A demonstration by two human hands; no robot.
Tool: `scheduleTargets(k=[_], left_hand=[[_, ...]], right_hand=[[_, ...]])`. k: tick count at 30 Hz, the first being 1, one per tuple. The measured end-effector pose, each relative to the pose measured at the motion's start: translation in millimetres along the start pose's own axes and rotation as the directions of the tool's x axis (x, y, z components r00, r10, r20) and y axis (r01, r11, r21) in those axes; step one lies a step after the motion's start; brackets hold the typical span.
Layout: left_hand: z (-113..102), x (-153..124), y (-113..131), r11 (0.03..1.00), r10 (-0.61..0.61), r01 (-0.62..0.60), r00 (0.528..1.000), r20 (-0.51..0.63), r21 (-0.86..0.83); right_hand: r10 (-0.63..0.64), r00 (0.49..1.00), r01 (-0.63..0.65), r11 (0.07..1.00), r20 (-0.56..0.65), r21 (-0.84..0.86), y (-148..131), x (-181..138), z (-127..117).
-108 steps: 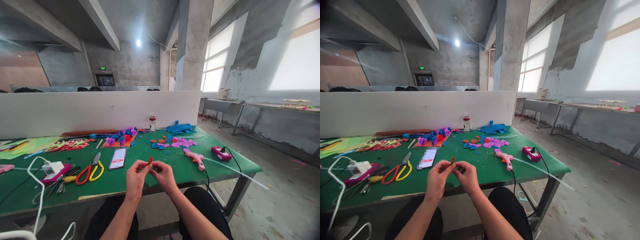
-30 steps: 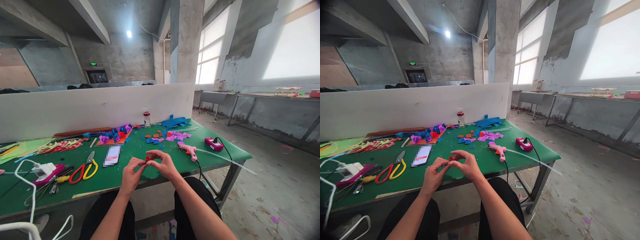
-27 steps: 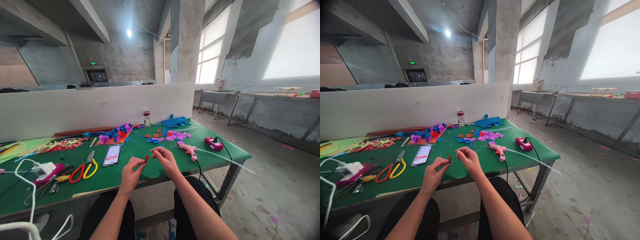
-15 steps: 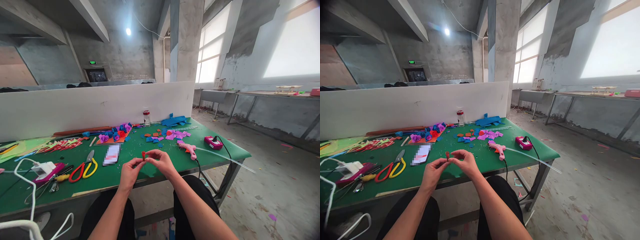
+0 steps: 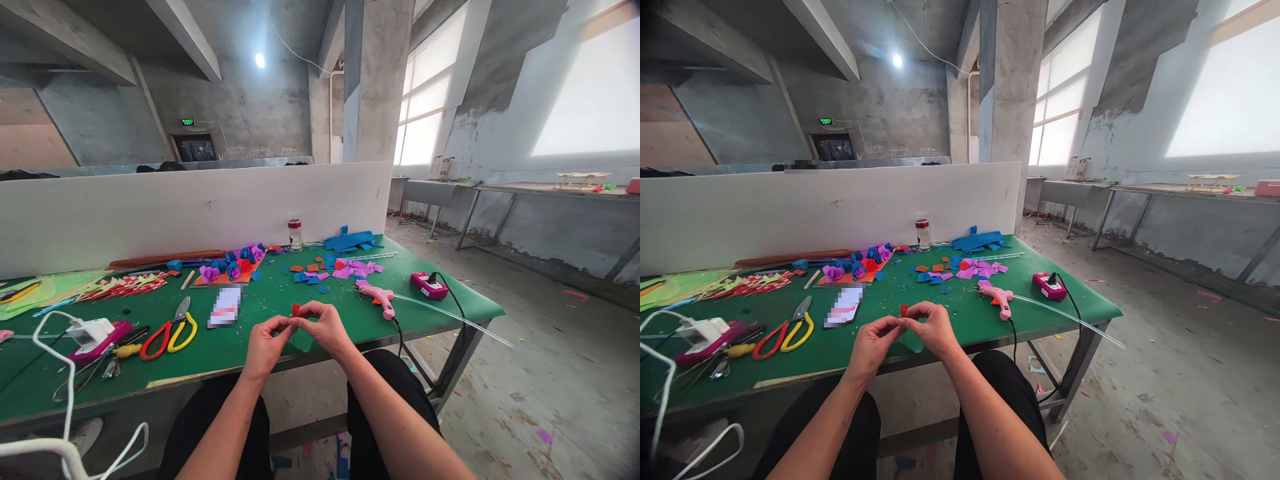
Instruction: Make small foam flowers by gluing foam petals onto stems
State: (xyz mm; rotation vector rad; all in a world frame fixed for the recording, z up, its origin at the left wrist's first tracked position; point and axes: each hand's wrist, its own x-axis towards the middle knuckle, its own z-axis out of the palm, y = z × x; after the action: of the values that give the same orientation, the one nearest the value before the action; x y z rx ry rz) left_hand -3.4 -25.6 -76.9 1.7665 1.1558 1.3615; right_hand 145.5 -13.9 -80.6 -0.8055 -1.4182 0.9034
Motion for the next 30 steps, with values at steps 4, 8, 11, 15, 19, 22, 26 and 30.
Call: scheduleTargets(k=[4, 8, 11, 15, 19, 22, 26, 30], left_hand=[[0.5, -0.3, 2.5, 1.000, -0.009, 0.009, 1.000, 0.004, -0.010], [0.9, 0.3, -0.2, 1.000, -0.017, 0.017, 1.000, 0.001, -0.001], [1.0, 0.1, -0.8, 1.000, -0.016, 0.016, 1.000, 0.000, 0.023], [0.5, 0.0, -1.2, 0.999, -0.011, 0.011, 1.000, -0.001, 0.032], [0.7, 0.6, -1.7, 0.999, -0.020, 0.020, 1.000, -0.007, 0.025], [1.4, 0.9, -1.6, 0.999, -0.027, 0.027, 1.000, -0.009, 0.024], [1.8, 0.8, -1.4, 1.000, -0.023, 0.023, 1.000, -0.004, 0.022], [1.0, 0.7, -3.5, 0.999, -0.015, 0.015, 1.000, -0.003, 0.044]], right_hand=[[0.025, 1.000, -0.025, 0.999, 0.004, 0.033, 1.7, 0.7, -0.3], [0.039, 0.998, -0.041, 0.998, 0.047, 0.046, 2.7, 0.9, -2.2], [0.033, 0.999, -0.035, 0.998, 0.040, 0.043, 3.7, 1.2, -3.1], [0.027, 0.999, -0.028, 0.998, 0.036, 0.050, 4.0, 1.5, -2.9], [0.039, 0.998, -0.041, 0.998, 0.040, 0.049, 2.9, 1.4, -2.4], [0.041, 0.999, -0.043, 0.998, 0.031, 0.055, 2.8, 1.7, -2.2], [0.049, 0.998, -0.051, 0.998, 0.030, 0.045, 2.3, 2.1, -2.4], [0.050, 0.999, -0.050, 0.998, 0.022, 0.041, -0.2, 1.3, -2.7]])
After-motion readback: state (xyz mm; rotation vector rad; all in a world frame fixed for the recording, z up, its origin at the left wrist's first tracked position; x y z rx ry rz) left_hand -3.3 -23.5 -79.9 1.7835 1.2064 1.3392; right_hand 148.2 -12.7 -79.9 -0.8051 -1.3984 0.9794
